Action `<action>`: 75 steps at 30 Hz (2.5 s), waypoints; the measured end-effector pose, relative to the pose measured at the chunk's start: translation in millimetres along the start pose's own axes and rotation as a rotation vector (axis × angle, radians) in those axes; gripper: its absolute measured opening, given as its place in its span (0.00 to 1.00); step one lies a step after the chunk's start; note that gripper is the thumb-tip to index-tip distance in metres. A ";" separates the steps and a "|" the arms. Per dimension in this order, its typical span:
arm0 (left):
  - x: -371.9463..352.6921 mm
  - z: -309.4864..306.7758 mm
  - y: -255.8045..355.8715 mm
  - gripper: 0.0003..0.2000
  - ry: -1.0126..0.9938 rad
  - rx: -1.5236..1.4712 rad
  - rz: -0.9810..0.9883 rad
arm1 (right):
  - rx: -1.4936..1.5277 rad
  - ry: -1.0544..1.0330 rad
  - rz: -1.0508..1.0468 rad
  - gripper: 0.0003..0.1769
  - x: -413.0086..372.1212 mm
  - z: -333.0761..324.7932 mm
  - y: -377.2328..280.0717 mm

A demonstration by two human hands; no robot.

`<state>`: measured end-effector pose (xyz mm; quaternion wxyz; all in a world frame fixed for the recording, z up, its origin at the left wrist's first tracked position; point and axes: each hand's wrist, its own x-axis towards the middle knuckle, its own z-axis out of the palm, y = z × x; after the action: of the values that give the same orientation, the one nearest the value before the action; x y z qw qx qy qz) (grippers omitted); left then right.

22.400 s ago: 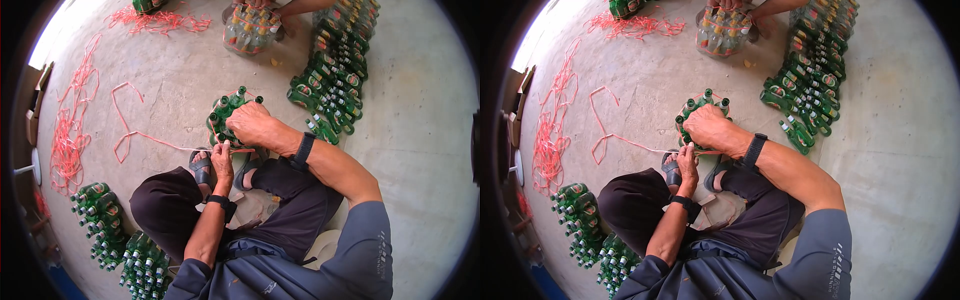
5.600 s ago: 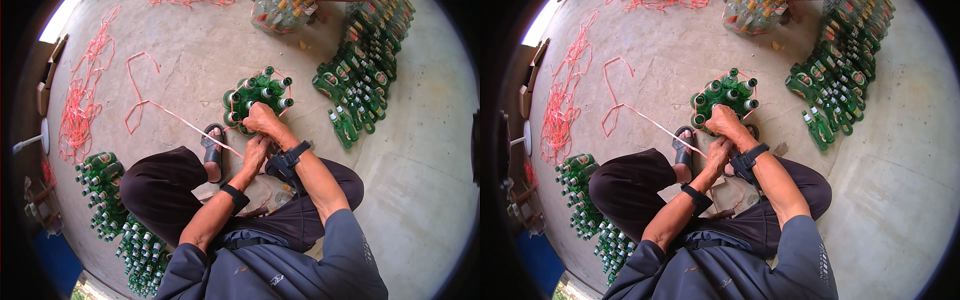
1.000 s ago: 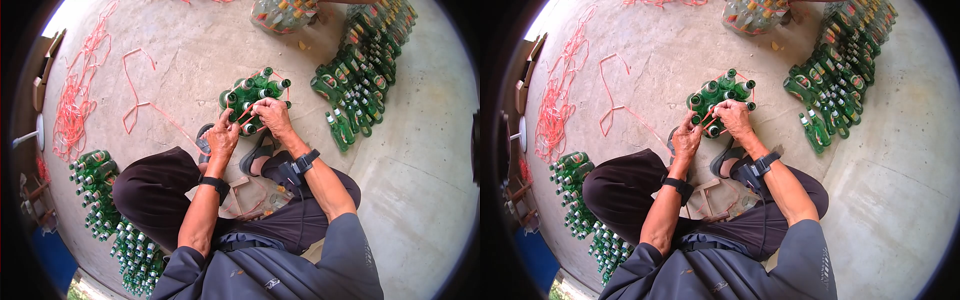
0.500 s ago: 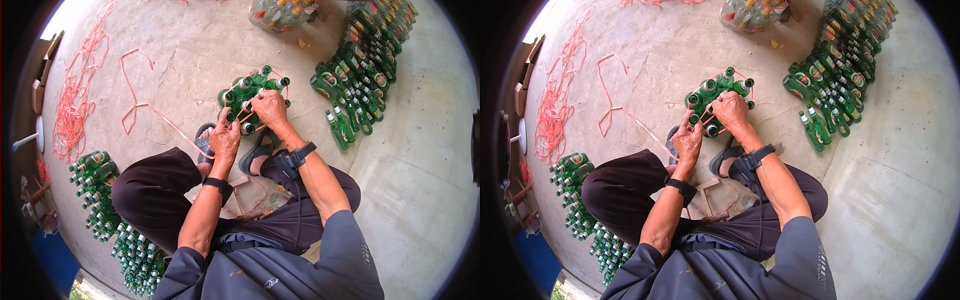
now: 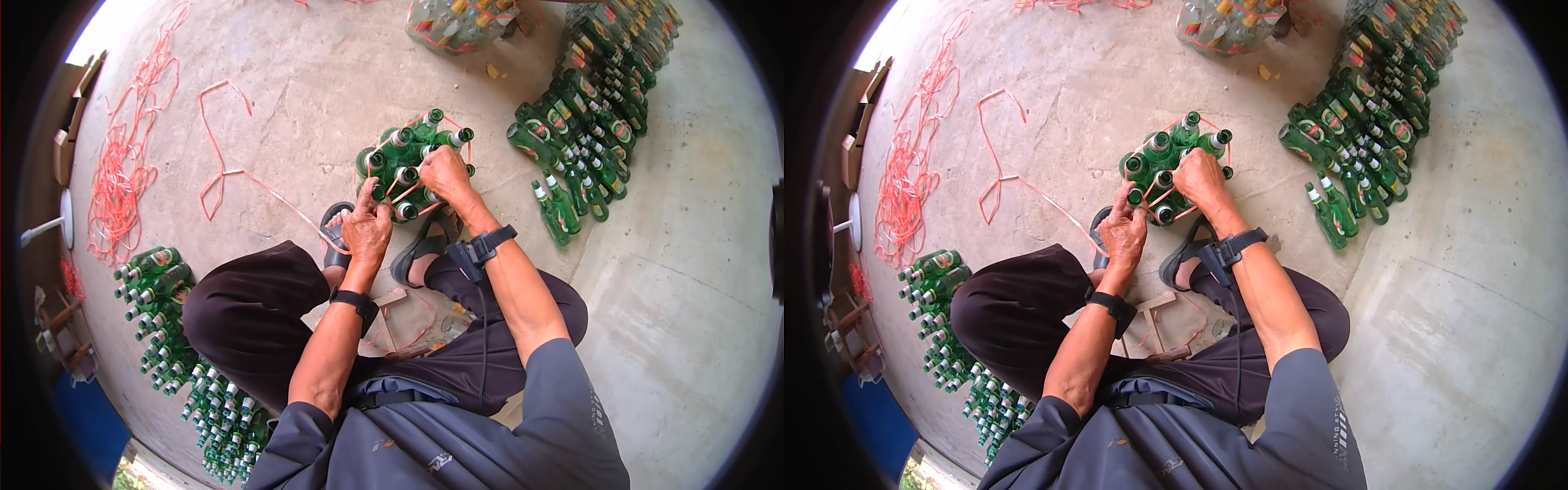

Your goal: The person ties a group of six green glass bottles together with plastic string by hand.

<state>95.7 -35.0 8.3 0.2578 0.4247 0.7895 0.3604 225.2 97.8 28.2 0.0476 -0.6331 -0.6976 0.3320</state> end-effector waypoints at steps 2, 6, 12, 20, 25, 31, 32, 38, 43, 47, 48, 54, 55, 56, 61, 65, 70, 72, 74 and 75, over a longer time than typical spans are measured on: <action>-1.5 -1.5 -1.1 0.22 -0.013 0.012 0.008 | -0.015 0.049 -0.035 0.08 -9.3 0.0 -4.4; -3.6 -1.6 1.3 0.24 -0.005 0.019 0.055 | 0.135 -0.025 -0.127 0.11 -14.8 -6.7 -2.2; -5.3 1.1 -8.7 0.26 0.006 0.065 0.118 | 0.067 0.114 -0.336 0.19 -34.6 -5.8 -12.3; -8.2 -5.0 -13.5 0.27 -0.111 0.179 0.079 | 0.072 0.095 -0.504 0.16 -35.0 14.4 -10.4; -8.3 -4.8 -13.5 0.26 -0.104 0.098 0.096 | -0.106 0.534 -0.580 0.10 -61.5 2.4 -35.3; -6.1 -1.0 -16.9 0.24 -0.081 0.045 0.114 | 0.443 0.177 -0.050 0.09 -115.9 43.5 -19.2; -6.1 0.0 -17.6 0.24 -0.086 0.045 0.117 | 0.594 0.015 0.155 0.10 -121.6 59.6 -8.6; -7.4 2.2 -20.7 0.24 -0.117 -0.097 0.055 | 1.495 -0.252 0.626 0.10 -124.1 88.3 -17.8; -6.2 1.4 -18.2 0.22 -0.111 -0.122 0.081 | 1.607 -0.449 0.743 0.13 -123.9 98.9 -22.8; -6.1 -6.2 -8.6 0.22 -0.170 -0.242 0.022 | 1.815 -0.519 0.643 0.16 -135.7 114.9 -27.5; -6.0 -9.9 -3.6 0.24 -0.239 -0.297 -0.063 | 1.822 -0.515 0.642 0.16 -138.5 117.2 -25.8; -5.7 -4.8 -8.9 0.25 -0.246 -0.315 -0.050 | 1.528 -0.369 0.756 0.13 -149.4 114.1 -28.6; -4.8 -3.3 -10.9 0.25 -0.247 -0.316 -0.048 | 1.017 -0.256 0.362 0.12 -148.6 130.5 -19.1; -4.2 -2.9 -14.1 0.24 -0.239 -0.279 -0.011 | 0.494 -0.140 -0.011 0.12 -148.0 148.9 -8.6; -4.6 -4.4 -15.3 0.24 -0.233 -0.205 0.058 | 0.385 0.105 -0.104 0.08 -155.0 140.9 -9.2; -5.6 -2.7 -15.2 0.24 -0.238 -0.259 0.022 | 0.495 0.082 0.105 0.13 -164.7 124.8 -21.3; -4.0 -2.5 -15.4 0.23 -0.245 -0.259 0.031 | 0.469 0.081 -0.002 0.13 -166.7 129.4 -12.0; -4.0 -2.3 -12.0 0.22 -0.273 -0.335 -0.091 | 0.394 0.030 -0.155 0.07 -171.6 136.3 -6.4; -1.9 -1.3 -13.2 0.21 -0.270 -0.375 -0.089 | 0.399 0.031 -0.165 0.06 -178.0 146.1 -5.8; -1.6 0.3 -15.6 0.20 -0.261 -0.418 -0.089 | 0.401 0.028 -0.180 0.06 -179.4 146.0 -7.8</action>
<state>89.1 -42.2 -4.0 0.4555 0.3698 0.6757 0.4464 182.3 -125.0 -17.4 0.2116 -0.5505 -0.6708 0.4498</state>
